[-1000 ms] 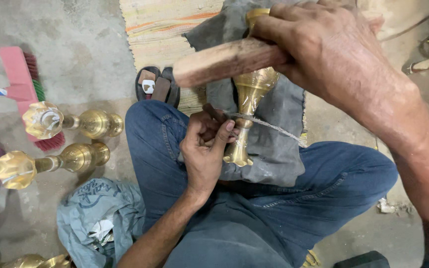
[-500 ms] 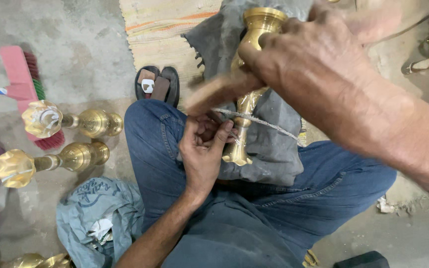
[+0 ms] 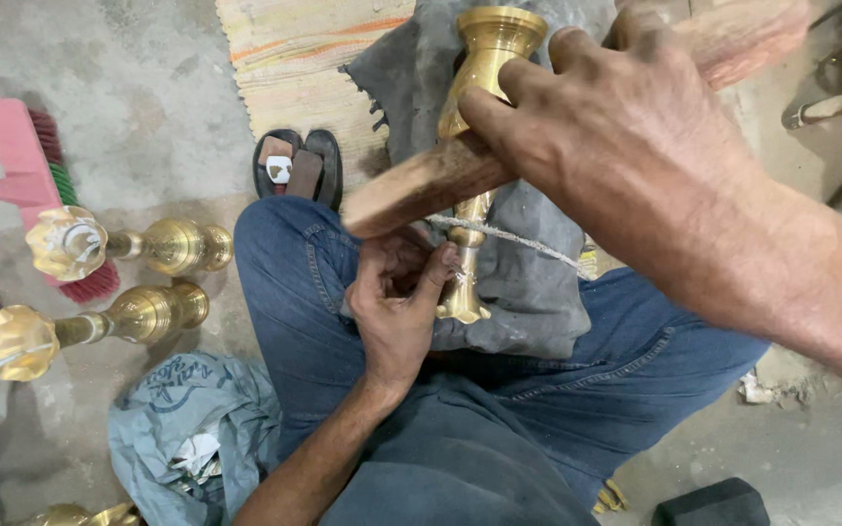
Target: The person sits cross-legged on the floor with a brass vase resting on a cloth on their lap. They hold a chisel against the vase's surface with one hand and repeatedly strike the chisel with a wooden mallet held in the other hand, repositioning the chisel around the vase's base and body as they work.
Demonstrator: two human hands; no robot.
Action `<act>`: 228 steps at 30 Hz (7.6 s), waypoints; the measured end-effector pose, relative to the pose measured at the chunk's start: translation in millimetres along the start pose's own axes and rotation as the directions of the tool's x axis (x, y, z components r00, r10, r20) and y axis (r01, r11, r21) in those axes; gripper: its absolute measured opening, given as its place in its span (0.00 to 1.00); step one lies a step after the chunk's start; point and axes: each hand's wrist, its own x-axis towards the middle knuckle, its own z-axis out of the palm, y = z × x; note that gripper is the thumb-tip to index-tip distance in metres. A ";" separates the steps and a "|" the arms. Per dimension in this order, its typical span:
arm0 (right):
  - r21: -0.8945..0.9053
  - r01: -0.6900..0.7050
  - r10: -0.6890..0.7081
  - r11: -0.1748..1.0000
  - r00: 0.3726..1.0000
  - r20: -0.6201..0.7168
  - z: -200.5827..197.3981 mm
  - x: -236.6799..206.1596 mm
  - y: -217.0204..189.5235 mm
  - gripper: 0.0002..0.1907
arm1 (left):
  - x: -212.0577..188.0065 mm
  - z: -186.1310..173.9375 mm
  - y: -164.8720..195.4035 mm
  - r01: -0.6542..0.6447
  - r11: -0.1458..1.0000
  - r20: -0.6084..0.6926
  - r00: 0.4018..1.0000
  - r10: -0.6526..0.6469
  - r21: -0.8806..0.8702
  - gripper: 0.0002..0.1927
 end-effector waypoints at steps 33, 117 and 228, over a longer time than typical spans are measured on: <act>0.137 -0.080 0.066 0.987 0.992 0.107 -4.2 -24.6 3.0 0.16 | 0.6 -4.0 0.9 -0.114 0.960 0.037 0.993 0.108 0.254 0.14; 0.269 -0.275 0.300 0.923 0.952 -0.054 1.7 -87.7 -5.5 0.17 | 5.8 -11.1 27.7 -0.367 0.822 0.285 0.922 0.261 0.436 0.13; 0.436 -0.290 0.392 0.852 0.905 -0.165 38.2 -121.4 -21.9 0.10 | 13.8 -19.7 25.2 -0.564 0.676 0.515 0.800 0.307 0.474 0.24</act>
